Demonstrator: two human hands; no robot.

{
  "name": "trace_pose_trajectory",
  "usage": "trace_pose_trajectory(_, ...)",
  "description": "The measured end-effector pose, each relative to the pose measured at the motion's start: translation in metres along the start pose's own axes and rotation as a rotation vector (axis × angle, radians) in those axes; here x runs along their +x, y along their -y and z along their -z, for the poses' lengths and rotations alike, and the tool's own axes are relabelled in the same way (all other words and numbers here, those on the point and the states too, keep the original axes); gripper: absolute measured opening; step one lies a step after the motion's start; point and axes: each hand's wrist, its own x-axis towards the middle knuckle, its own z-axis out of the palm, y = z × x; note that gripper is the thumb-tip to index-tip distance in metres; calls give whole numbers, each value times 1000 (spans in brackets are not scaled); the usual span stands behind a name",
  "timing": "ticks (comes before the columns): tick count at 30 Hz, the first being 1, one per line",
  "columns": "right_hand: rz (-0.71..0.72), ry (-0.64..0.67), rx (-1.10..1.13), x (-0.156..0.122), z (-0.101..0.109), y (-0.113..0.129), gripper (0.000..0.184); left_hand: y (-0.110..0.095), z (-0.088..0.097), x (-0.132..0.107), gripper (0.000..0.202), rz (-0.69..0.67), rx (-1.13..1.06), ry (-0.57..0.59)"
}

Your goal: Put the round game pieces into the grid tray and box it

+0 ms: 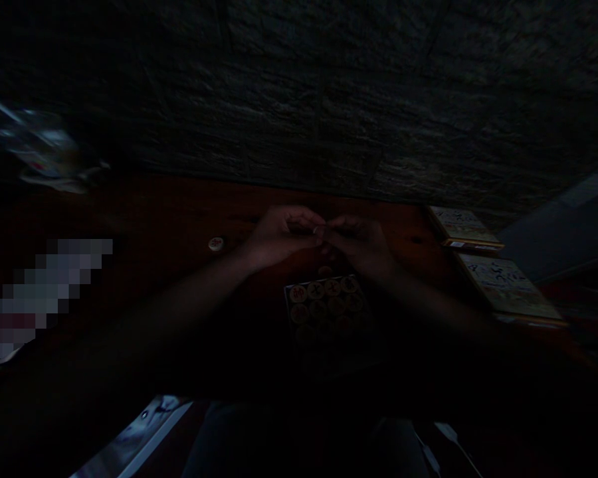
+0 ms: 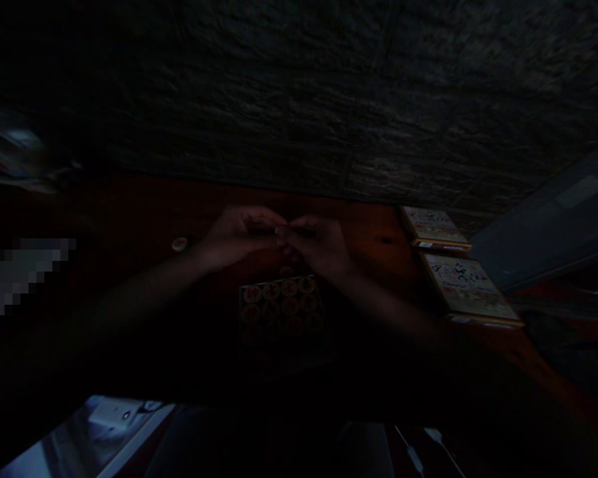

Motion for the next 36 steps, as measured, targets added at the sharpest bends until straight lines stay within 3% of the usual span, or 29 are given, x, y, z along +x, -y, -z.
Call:
trace_pose_trajectory(10, -2, -14, 33, 0, 4, -4, 48, 3, 0, -2, 38, 138, -279, -38)
trace_pose_trajectory(18, 4, -43, -16, 0, 3, -4, 43, -2, -1, -2, 33, 124, -205, -13)
trace_pose_trajectory(25, 24, -16, -42, -2, 1, 1, 43, 0, 0, -1, 32, 29, -60, -13)
trace_pose_trajectory(36, 22, -38, -5, -2, 2, -2, 42, 2, -1, -1, 38, 65, -132, 13)
